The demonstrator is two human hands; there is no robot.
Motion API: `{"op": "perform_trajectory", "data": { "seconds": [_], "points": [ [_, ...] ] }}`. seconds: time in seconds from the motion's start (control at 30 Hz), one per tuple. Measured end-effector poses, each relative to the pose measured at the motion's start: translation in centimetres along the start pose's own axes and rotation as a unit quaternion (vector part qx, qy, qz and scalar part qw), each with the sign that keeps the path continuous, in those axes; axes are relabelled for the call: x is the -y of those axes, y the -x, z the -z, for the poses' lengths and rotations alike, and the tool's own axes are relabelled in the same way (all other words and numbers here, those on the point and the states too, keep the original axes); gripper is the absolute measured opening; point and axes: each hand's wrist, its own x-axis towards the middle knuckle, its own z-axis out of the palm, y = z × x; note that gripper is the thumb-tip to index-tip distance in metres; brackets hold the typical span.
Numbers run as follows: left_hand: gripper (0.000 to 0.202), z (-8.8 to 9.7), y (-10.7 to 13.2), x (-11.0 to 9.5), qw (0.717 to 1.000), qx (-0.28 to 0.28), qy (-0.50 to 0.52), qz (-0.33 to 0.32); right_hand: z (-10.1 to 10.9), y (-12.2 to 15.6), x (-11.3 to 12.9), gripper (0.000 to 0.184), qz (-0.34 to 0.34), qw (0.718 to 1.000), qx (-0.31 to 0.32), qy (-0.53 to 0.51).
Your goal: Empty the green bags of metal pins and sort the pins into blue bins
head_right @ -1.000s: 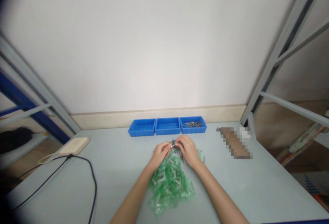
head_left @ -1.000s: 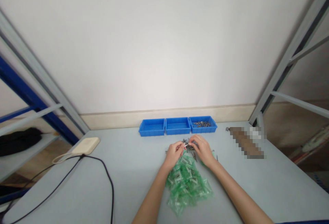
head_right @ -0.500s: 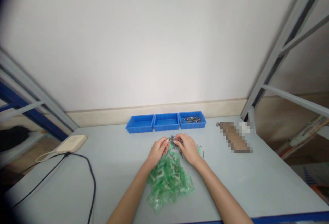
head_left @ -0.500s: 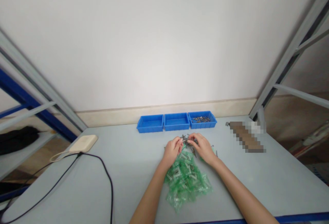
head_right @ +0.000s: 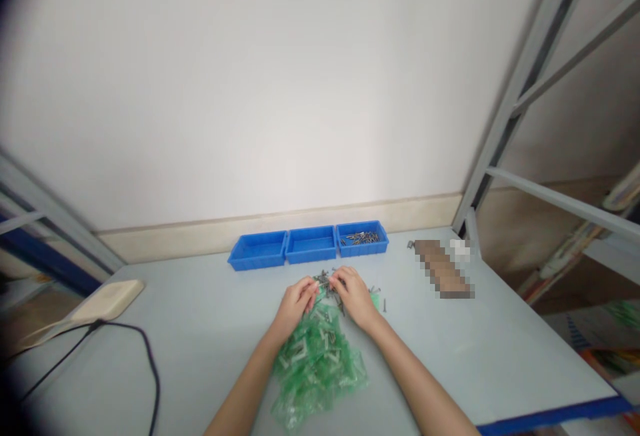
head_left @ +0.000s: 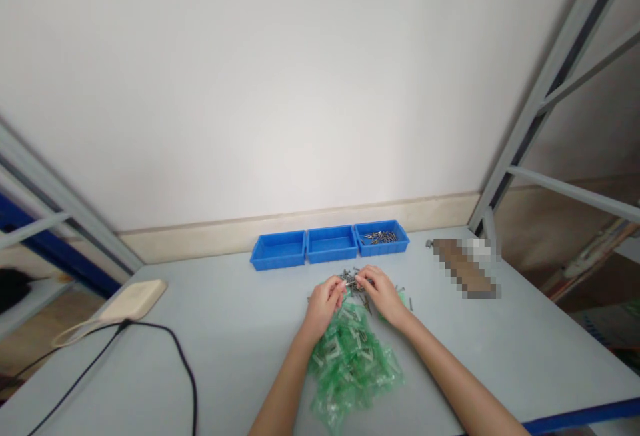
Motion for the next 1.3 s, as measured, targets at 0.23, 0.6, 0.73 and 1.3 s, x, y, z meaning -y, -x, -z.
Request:
{"op": "perform_trajectory", "data": {
  "seconds": [0.23,0.6,0.73,1.3],
  "points": [
    [0.037,-0.1,0.0,-0.1,0.999,-0.036,0.014,-0.008,-0.4,-0.1,-0.3,0.031,0.007,0.999,0.008,-0.042],
    [0.040,0.1,0.0,0.1,0.999,-0.049,0.010,0.005,-0.6,0.1,0.1,0.025,-0.003,0.999,-0.008,-0.032],
    [0.042,0.0,0.1,0.2,0.999,-0.050,-0.001,-0.004,-0.6,0.2,0.2,0.032,-0.009,0.999,-0.004,-0.035],
    [0.050,-0.2,-0.3,0.7,0.998,-0.033,0.056,0.002,-0.2,0.0,0.6,0.034,-0.004,1.000,-0.007,-0.018]
  ]
}}
